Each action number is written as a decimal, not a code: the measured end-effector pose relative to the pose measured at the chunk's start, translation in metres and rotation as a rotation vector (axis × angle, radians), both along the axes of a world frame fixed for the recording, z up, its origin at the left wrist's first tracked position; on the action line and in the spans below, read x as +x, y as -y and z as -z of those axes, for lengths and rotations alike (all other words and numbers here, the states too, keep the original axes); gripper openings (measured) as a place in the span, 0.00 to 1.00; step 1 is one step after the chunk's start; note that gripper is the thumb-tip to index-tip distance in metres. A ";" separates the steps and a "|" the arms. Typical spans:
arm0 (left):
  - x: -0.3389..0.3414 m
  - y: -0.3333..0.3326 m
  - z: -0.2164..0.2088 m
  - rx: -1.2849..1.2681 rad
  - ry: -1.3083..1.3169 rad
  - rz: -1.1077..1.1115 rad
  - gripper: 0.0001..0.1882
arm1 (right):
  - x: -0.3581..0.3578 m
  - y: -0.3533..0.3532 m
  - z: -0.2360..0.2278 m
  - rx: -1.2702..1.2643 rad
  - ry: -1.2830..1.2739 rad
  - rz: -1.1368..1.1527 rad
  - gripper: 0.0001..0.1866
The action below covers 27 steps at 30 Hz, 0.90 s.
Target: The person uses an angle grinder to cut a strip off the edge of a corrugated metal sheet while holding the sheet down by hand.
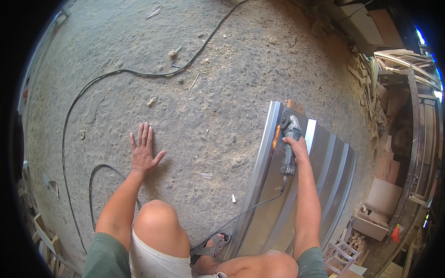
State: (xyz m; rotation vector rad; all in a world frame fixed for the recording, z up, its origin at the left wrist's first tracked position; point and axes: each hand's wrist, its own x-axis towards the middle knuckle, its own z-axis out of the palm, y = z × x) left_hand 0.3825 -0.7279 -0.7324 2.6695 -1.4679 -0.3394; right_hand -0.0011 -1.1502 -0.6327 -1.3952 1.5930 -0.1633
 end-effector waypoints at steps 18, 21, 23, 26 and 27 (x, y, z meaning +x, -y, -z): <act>0.001 -0.001 -0.002 -0.002 -0.006 -0.003 0.55 | 0.011 0.016 0.004 -0.017 0.010 -0.008 0.20; -0.001 0.001 0.000 -0.020 -0.012 0.000 0.55 | 0.007 0.021 0.005 -0.025 0.013 -0.020 0.19; 0.000 0.000 -0.001 -0.022 -0.006 0.000 0.55 | 0.006 0.023 0.007 0.003 0.027 -0.041 0.18; 0.001 -0.001 -0.002 -0.027 -0.009 -0.002 0.55 | 0.007 0.023 0.007 0.001 0.046 -0.060 0.17; 0.000 -0.002 -0.002 -0.026 -0.007 -0.002 0.55 | 0.008 0.022 0.007 -0.013 0.029 -0.051 0.17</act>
